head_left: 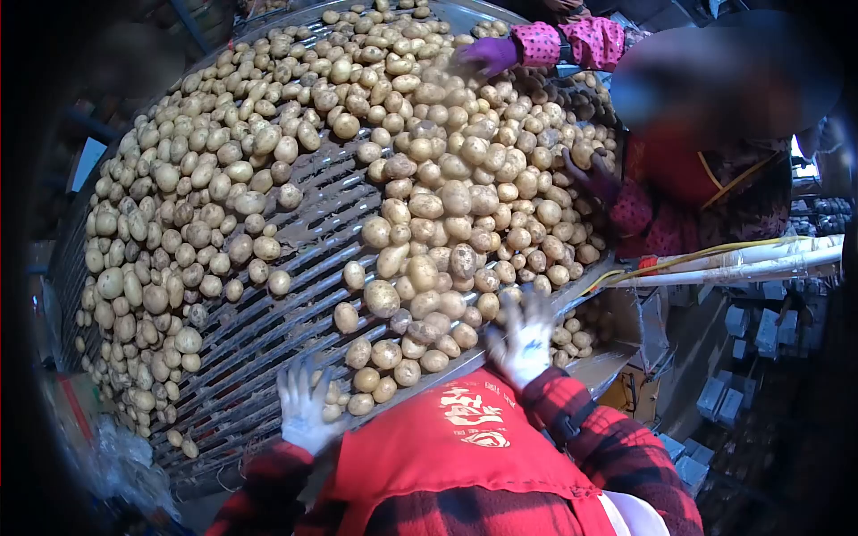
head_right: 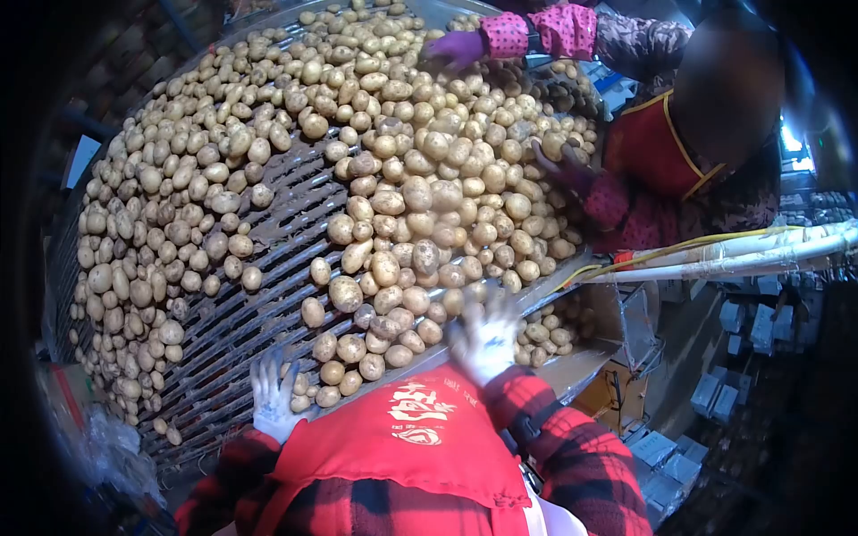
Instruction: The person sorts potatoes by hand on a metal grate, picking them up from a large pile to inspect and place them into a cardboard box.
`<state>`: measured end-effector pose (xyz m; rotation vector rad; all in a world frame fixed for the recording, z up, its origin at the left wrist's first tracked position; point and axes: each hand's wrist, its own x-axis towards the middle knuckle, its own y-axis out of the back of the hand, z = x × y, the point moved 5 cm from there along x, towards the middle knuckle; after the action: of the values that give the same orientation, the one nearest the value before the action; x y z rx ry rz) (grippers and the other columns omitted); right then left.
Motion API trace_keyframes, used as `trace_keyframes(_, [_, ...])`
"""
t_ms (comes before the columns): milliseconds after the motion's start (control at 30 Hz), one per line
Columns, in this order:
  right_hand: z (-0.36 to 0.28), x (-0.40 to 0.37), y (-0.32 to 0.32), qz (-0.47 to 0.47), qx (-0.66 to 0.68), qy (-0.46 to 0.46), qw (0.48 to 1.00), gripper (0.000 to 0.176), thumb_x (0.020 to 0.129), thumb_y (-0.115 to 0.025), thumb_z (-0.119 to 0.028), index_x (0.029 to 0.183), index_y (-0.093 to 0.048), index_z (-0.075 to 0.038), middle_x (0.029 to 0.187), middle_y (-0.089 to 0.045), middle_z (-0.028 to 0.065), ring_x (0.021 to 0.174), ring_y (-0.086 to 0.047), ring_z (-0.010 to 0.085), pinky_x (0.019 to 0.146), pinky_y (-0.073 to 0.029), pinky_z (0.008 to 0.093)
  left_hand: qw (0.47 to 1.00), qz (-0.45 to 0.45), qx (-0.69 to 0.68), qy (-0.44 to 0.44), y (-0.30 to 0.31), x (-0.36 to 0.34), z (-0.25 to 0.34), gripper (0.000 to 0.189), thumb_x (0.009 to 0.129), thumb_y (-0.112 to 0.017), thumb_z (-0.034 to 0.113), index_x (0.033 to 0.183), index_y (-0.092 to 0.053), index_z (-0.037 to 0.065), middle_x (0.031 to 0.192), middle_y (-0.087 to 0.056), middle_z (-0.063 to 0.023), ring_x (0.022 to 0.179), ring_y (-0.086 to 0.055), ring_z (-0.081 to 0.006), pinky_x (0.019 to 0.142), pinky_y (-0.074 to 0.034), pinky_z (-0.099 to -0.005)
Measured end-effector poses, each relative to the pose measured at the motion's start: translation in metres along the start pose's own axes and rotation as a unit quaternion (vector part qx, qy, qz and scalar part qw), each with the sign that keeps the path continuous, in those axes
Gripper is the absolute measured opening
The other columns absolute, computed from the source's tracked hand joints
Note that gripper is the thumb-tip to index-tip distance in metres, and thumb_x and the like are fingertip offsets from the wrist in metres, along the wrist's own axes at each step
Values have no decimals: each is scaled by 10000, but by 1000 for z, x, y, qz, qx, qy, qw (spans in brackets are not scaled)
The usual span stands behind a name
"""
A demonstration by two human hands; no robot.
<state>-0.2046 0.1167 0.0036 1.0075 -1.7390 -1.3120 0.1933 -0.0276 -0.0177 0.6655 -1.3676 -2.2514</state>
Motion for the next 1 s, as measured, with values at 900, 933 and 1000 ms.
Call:
trace_keyframes(900, [-5,332,-60,110,-80,102,985,669,774,-787,-132,1413,-664,-287,1655,-386,253,1486,-448,431,1112,-462,605,974,202,-79,-58,77,462,63,780,904,-752,482,1601,-466,283,1684,-308,-195,1454,-440,-432,1169,-470,-537])
trace_keyframes(933, [6,347,-58,113,-62,111,985,655,803,-765,-122,1426,-649,-289,1643,-401,252,1460,-475,440,1107,-483,582,971,211,-97,-64,82,457,64,766,913,-750,472,1599,-473,277,1680,-318,-191,1463,-436,-420,1177,-460,-534])
trace_keyframes(1000, [13,367,-49,99,-33,89,991,639,865,-724,-118,1467,-610,-302,1621,-429,249,1388,-537,466,1083,-530,523,960,248,-97,-83,91,433,65,692,937,-745,433,1569,-523,258,1667,-347,-173,1477,-433,-402,1203,-429,-523])
